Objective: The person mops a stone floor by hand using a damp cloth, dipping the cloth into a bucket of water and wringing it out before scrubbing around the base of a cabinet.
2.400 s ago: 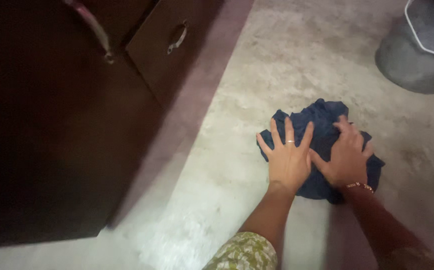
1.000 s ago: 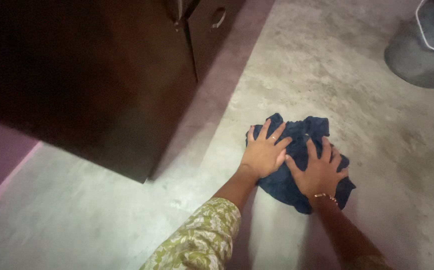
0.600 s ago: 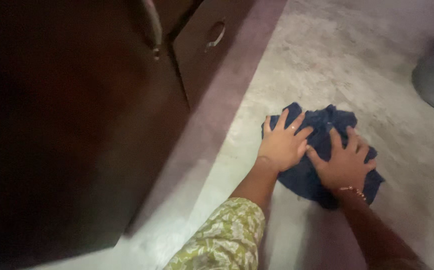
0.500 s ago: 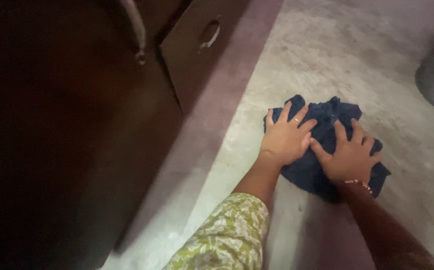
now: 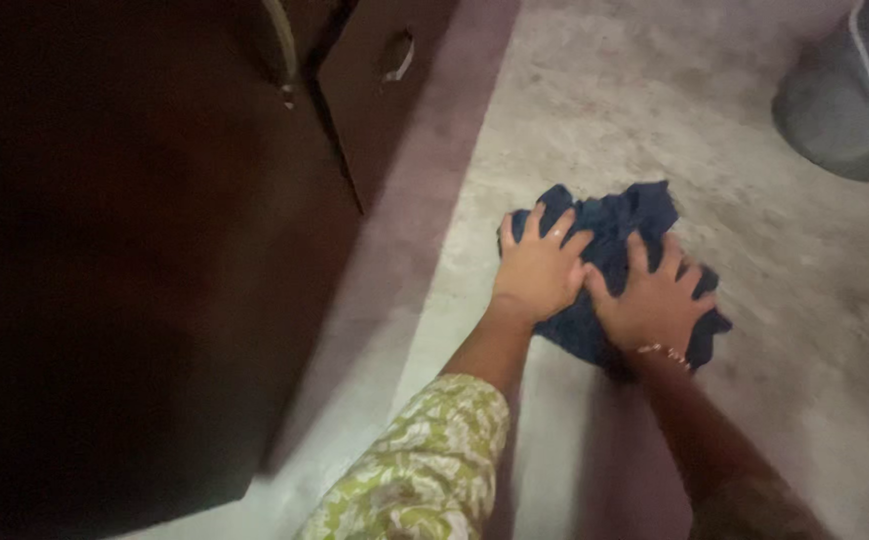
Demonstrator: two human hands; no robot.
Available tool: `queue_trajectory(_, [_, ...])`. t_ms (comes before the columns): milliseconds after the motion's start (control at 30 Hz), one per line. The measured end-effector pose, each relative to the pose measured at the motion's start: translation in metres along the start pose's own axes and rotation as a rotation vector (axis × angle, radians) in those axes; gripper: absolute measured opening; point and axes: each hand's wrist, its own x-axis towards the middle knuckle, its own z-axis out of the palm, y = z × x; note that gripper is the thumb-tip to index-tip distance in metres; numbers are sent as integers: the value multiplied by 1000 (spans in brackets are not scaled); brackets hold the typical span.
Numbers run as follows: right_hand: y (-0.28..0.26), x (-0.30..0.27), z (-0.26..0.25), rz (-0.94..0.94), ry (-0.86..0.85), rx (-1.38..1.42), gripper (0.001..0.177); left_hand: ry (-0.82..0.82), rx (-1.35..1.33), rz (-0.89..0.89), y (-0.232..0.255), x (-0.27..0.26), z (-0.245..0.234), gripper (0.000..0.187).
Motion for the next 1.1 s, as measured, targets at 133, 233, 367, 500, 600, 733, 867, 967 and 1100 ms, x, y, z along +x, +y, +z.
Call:
queue_trajectory(133, [-19, -56, -27, 66, -33, 19, 79, 5, 12, -1, 17, -49, -18, 46])
queue_trajectory(233, [-26, -88, -53, 93, -96, 11, 79, -19, 31, -13, 37, -88, -41, 46])
queue_trajectory(367, [-36, -122, -78, 108, -130, -11, 80, -98, 18, -43, 56, -121, -69, 49])
queue_trajectory(500, [-38, -151, -82, 122, -178, -42, 77, -140, 24, -40, 64, -148, -79, 49])
queue_trajectory(600, [-35, -180, -93, 52, -122, -6, 75, -161, 33, -31, 75, -173, -89, 49])
queue_trajectory(733, [-45, -196, -104, 13, -179, -45, 77, -174, 24, -53, 80, -201, -105, 49])
queue_trajectory(867, [-61, -188, -99, 7, -196, -31, 81, -170, 68, -16, 63, -202, -109, 50])
queue_trajectory(967, [-72, -175, -88, 3, -238, -62, 86, -185, 98, -24, 47, -198, -109, 51])
queue_trajectory(1100, [-76, -157, -73, -15, -178, -48, 83, -109, 133, -20, 30, -180, -102, 45])
